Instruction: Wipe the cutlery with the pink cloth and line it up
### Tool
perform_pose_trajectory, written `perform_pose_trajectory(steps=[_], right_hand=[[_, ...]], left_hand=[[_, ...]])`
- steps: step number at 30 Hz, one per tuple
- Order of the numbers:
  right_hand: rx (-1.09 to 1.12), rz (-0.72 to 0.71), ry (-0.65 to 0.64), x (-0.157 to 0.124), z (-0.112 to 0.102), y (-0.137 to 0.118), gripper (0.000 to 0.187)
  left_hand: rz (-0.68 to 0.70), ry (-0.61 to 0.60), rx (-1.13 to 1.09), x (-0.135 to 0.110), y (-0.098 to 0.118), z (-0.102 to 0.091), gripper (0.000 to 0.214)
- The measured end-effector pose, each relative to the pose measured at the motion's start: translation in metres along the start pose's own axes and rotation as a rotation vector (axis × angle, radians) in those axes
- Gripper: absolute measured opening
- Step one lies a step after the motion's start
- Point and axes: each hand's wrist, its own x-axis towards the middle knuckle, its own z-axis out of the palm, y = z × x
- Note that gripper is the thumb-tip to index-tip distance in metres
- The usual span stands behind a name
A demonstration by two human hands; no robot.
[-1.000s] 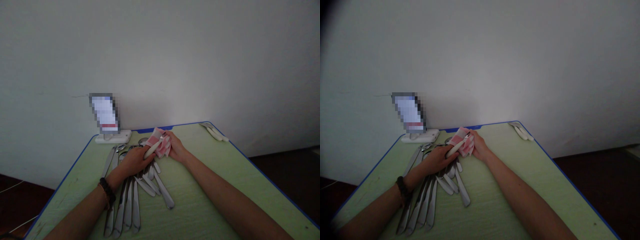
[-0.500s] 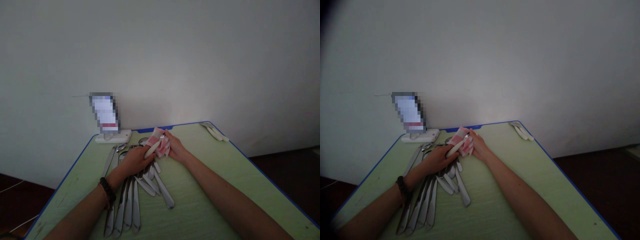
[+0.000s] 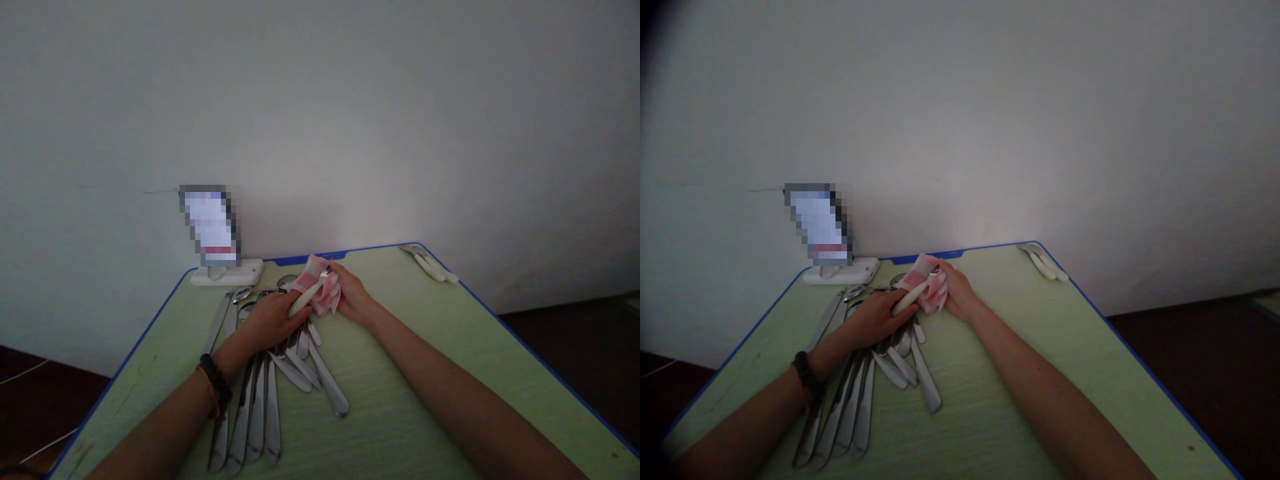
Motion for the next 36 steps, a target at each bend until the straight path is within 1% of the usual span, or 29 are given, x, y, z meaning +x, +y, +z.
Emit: perform_pose_trajectory(steps=[5,17,23,28,36], right_hand=[[-0.009,-0.004,0.020,0.0004,-0.0009,0.0004,0.014],[-0.019,-0.004,-0.029,0.0038,-0.0055,0.0031,0.017],[-0.015,-0.008,0.014,0.0022,-0.0033,0.0022,0.015],[-0.012,-0.006,0.014,0.0015,-0.0023,0.0016,0.015],[-0.012,-0.011,-0.006,0.0031,-0.0045,0.0024,0.016]], left_hand=[[-0.003,-0.005,0.016,0.0007,0.0000,-0.0007,0.037],[-0.008,-0.013,0.006,0.0013,0.0001,-0.0012,0.039],[-0.013,-0.012,0.011,0.0011,0.0002,-0.0011,0.037],[-0.001,0.002,0.003,0.0003,0.0006,-0.0013,0.036],[-0.013,-0.011,0.015,0.0009,0.0009,-0.0014,0.036]])
